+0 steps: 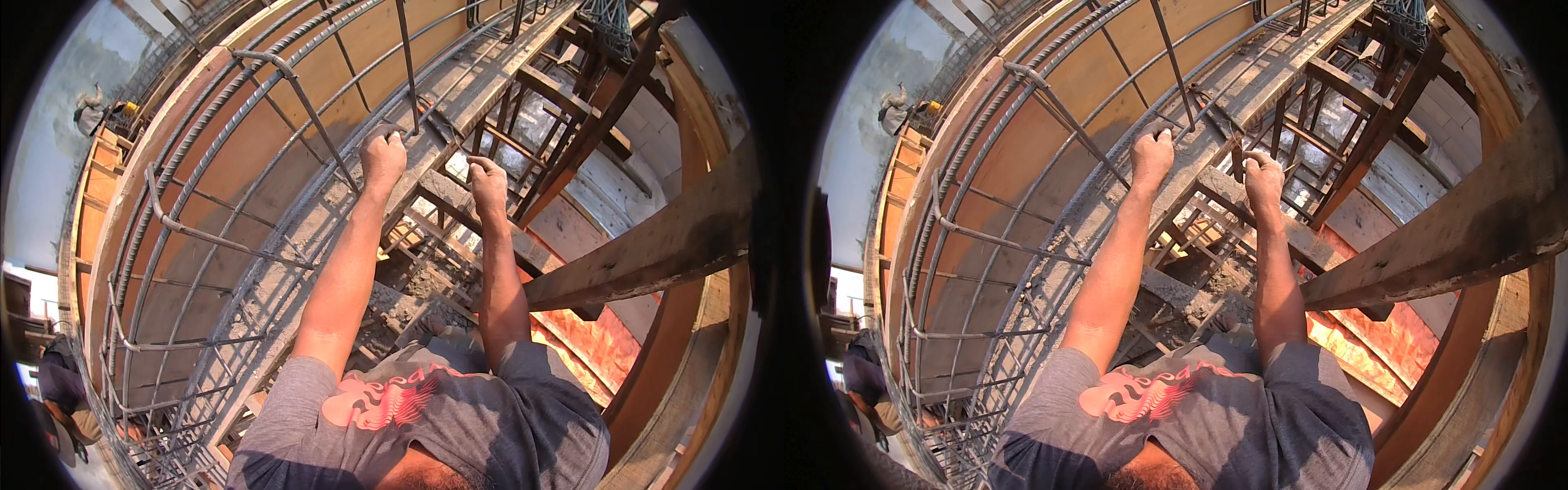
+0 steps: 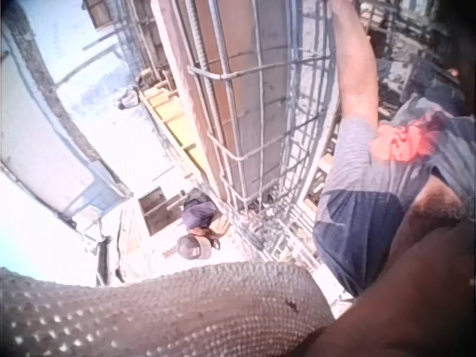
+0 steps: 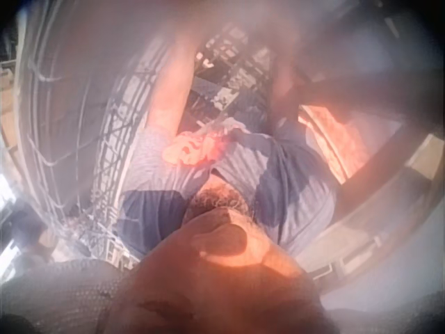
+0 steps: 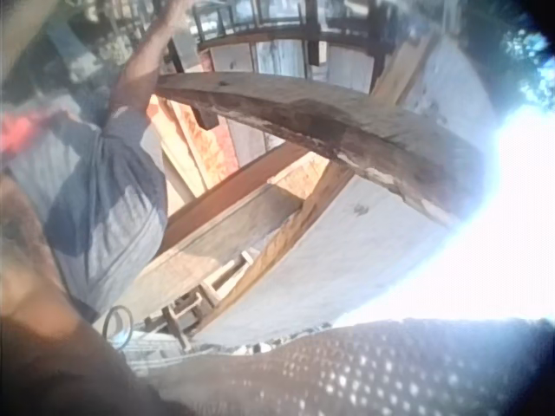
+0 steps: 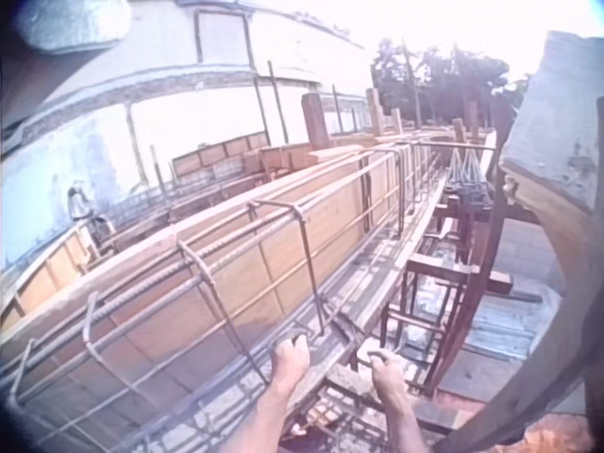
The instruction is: The person ties metal rebar together using a pair of pliers and wire, repeatedly twisting and cutting the wire at various intersection points along the structure.
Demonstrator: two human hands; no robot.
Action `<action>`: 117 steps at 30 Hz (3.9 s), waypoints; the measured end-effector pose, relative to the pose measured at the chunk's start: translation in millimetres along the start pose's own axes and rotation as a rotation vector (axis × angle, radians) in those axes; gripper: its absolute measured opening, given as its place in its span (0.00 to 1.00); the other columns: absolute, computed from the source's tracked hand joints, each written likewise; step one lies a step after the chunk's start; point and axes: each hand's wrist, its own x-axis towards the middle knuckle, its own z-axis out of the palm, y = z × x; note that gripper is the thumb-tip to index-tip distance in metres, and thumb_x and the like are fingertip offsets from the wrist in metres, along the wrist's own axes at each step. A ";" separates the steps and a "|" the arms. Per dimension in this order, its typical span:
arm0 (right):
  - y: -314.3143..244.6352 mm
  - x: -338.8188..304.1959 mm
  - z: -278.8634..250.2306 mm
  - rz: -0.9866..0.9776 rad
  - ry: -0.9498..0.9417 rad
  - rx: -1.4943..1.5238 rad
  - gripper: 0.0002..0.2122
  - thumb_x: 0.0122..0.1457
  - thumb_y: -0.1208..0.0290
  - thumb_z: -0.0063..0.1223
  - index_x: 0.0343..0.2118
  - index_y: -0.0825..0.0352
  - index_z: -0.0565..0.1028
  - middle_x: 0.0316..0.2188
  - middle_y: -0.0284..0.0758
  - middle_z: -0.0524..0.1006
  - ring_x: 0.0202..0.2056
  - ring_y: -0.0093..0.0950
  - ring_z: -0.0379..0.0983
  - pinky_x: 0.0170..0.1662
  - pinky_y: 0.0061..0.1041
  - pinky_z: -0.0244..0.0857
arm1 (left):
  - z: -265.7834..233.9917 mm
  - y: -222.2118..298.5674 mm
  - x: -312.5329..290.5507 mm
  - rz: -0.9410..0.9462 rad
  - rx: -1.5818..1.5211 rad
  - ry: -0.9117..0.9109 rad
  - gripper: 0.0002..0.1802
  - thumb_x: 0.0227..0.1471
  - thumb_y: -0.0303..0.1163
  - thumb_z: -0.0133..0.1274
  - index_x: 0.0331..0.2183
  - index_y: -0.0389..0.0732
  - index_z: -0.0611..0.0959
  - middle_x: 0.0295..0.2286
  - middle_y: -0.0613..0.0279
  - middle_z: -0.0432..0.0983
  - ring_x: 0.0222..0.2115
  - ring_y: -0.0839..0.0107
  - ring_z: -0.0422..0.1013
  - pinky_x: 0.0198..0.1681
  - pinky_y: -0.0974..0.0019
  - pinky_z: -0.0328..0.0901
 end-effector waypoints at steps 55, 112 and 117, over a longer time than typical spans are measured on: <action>-4.8 47.5 95.2 -0.012 -0.160 0.164 0.11 0.60 0.72 0.53 0.41 0.71 0.81 0.24 0.30 0.77 0.25 0.18 0.68 0.29 0.21 0.62 | 60.3 -43.4 87.1 -0.714 -0.375 -0.409 0.10 0.52 0.28 0.53 0.29 0.32 0.84 0.21 0.54 0.79 0.19 0.67 0.76 0.20 0.66 0.73; -27.3 78.3 80.3 0.016 -0.263 -0.274 0.12 0.53 0.65 0.57 0.39 0.60 0.84 0.36 0.43 0.83 0.41 0.39 0.80 0.49 0.34 0.70 | 43.6 -66.1 65.6 -0.506 0.105 -0.446 0.33 0.63 0.56 0.38 0.37 0.35 0.84 0.33 0.52 0.81 0.34 0.64 0.74 0.41 0.58 0.66; -22.9 92.8 88.7 -0.039 -0.241 -0.331 0.12 0.53 0.65 0.57 0.39 0.60 0.84 0.36 0.43 0.83 0.41 0.41 0.79 0.49 0.35 0.70 | 36.7 -62.5 67.0 -0.427 0.014 -0.459 0.18 0.54 0.39 0.47 0.31 0.34 0.83 0.27 0.53 0.79 0.28 0.65 0.70 0.34 0.58 0.64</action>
